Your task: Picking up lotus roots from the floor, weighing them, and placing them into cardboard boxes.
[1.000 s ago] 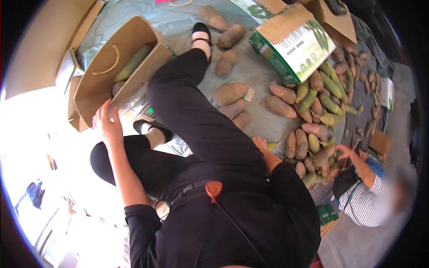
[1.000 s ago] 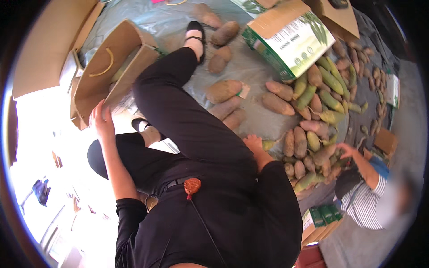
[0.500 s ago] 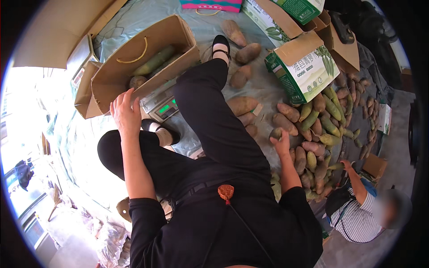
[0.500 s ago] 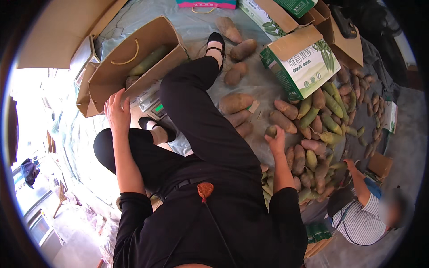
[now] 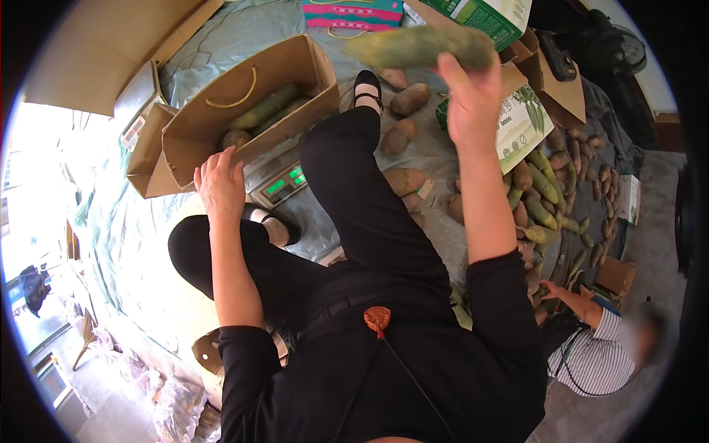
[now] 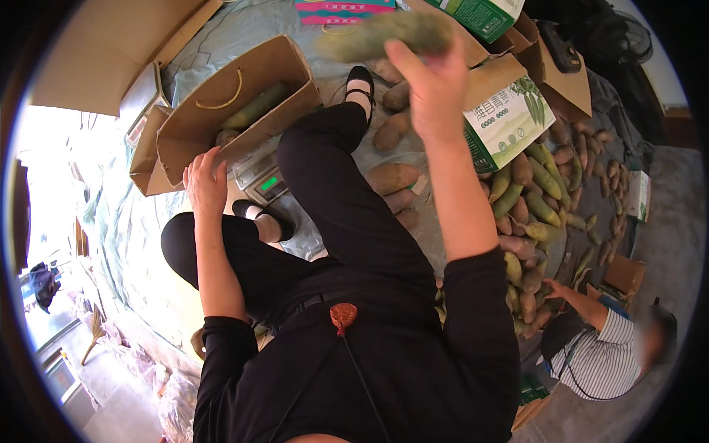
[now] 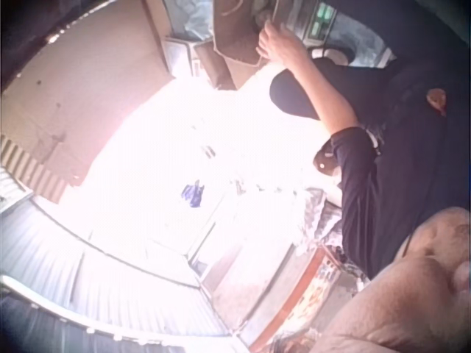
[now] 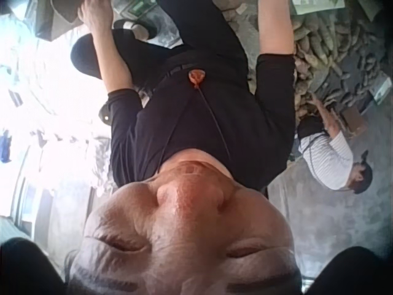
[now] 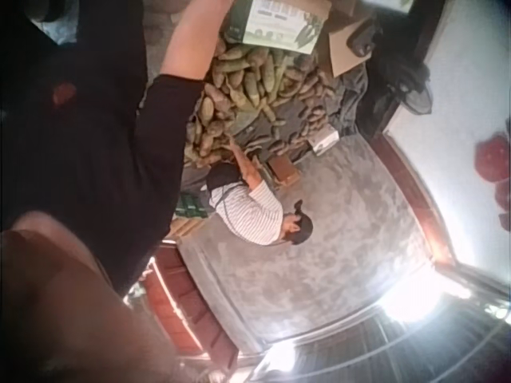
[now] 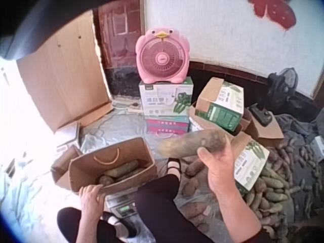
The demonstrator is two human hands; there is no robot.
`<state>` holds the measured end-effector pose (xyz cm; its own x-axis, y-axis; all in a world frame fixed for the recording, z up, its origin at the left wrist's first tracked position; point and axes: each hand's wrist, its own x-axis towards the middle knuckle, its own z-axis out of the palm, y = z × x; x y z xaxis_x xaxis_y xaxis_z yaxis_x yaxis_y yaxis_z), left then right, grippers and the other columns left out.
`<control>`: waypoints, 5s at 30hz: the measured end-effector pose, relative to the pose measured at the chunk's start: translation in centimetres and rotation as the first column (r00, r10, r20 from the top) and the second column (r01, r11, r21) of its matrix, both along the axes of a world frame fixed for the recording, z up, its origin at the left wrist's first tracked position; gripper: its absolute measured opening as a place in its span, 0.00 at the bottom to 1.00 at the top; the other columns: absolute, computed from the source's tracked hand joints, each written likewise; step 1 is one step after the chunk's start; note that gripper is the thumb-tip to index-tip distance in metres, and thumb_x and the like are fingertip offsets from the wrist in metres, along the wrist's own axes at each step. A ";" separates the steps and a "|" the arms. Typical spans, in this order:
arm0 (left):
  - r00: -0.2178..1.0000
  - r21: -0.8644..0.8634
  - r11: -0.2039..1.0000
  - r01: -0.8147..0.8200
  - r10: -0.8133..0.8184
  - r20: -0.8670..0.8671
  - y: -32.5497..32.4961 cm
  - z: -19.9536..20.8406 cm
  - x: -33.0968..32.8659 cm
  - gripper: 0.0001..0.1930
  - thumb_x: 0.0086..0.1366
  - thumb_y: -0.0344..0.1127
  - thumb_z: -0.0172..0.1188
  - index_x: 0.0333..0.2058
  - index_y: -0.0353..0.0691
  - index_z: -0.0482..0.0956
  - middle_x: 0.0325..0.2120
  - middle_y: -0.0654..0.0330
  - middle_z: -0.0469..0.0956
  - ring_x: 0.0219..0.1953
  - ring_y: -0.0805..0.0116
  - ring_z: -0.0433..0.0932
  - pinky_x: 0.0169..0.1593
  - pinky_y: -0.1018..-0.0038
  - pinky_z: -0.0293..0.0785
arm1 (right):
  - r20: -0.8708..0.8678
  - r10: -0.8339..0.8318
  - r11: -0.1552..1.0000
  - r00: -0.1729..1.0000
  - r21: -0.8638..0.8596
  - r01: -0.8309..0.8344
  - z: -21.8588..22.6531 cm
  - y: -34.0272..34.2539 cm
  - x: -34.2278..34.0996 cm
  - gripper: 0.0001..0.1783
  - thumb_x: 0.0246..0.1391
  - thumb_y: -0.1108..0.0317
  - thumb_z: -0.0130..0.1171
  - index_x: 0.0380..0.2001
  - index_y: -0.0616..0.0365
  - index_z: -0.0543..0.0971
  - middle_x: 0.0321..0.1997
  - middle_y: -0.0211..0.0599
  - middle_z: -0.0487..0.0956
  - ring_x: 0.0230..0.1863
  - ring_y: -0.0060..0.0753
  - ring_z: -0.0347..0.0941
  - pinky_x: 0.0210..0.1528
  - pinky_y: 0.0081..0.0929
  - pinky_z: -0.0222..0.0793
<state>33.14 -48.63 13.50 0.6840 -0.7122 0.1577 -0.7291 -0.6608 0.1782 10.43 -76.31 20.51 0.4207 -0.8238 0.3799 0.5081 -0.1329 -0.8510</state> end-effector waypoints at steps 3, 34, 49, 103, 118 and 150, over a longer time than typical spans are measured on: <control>1.000 0.003 1.000 0.004 -0.004 0.005 0.1 0.2 0.0 0.16 0.57 0.35 0.58 0.47 0.47 0.75 0.43 0.60 0.75 0.50 0.59 0.70 0.60 0.56 0.56 | 0.089 0.168 0.983 0.982 0.057 -0.174 1.3 1.6 5.1 0.22 0.51 0.71 0.61 0.49 0.60 0.69 0.48 0.37 0.73 0.49 0.29 0.70 0.50 0.27 0.67; 0.984 0.078 0.992 0.104 -0.114 0.139 0.1 -2.8 0.9 0.22 0.60 0.40 0.56 0.54 0.50 0.70 0.44 0.57 0.75 0.50 0.57 0.70 0.58 0.59 0.57 | -0.908 0.248 0.966 -0.336 0.207 0.154 -33.6 13.1 -33.8 0.16 0.42 0.67 0.60 0.38 0.57 0.78 0.44 0.48 0.75 0.48 0.50 0.70 0.49 0.39 0.67; 0.971 0.133 0.987 0.091 -0.117 0.206 0.1 -3.2 1.0 0.22 0.60 0.42 0.56 0.52 0.46 0.71 0.46 0.55 0.75 0.49 0.54 0.72 0.53 0.60 0.63 | -0.872 -0.005 0.999 -0.489 -0.022 0.030 -30.3 6.6 -27.6 0.35 0.49 0.71 0.55 0.62 0.46 0.59 0.69 0.33 0.53 0.69 0.40 0.48 0.59 0.46 0.59; 0.987 0.061 0.996 0.062 -0.071 0.146 0.7 -3.5 2.0 0.21 0.54 0.34 0.61 0.49 0.46 0.73 0.42 0.54 0.76 0.47 0.55 0.73 0.51 0.64 0.66 | -0.404 0.004 0.108 0.915 0.910 0.401 -30.5 15.2 -34.1 0.20 0.52 0.61 0.62 0.47 0.53 0.71 0.44 0.33 0.75 0.45 0.35 0.72 0.46 0.32 0.70; 0.999 0.121 0.992 0.026 -0.031 0.043 -0.5 -1.1 -0.4 0.23 0.57 0.38 0.60 0.52 0.50 0.70 0.45 0.59 0.74 0.51 0.59 0.69 0.60 0.57 0.53 | -0.655 0.330 0.918 0.680 0.390 -0.071 -12.1 1.2 -13.4 0.28 0.47 0.70 0.60 0.54 0.63 0.69 0.46 0.30 0.74 0.46 0.22 0.68 0.48 0.23 0.65; 0.973 0.076 0.981 0.177 -0.186 0.140 0.3 -3.9 1.7 0.21 0.60 0.41 0.56 0.53 0.49 0.70 0.47 0.59 0.75 0.50 0.56 0.71 0.54 0.59 0.61 | -0.909 -0.058 0.753 -0.412 -0.311 0.580 -30.8 14.4 -40.4 0.13 0.43 0.63 0.61 0.35 0.55 0.79 0.39 0.48 0.77 0.47 0.49 0.72 0.46 0.41 0.69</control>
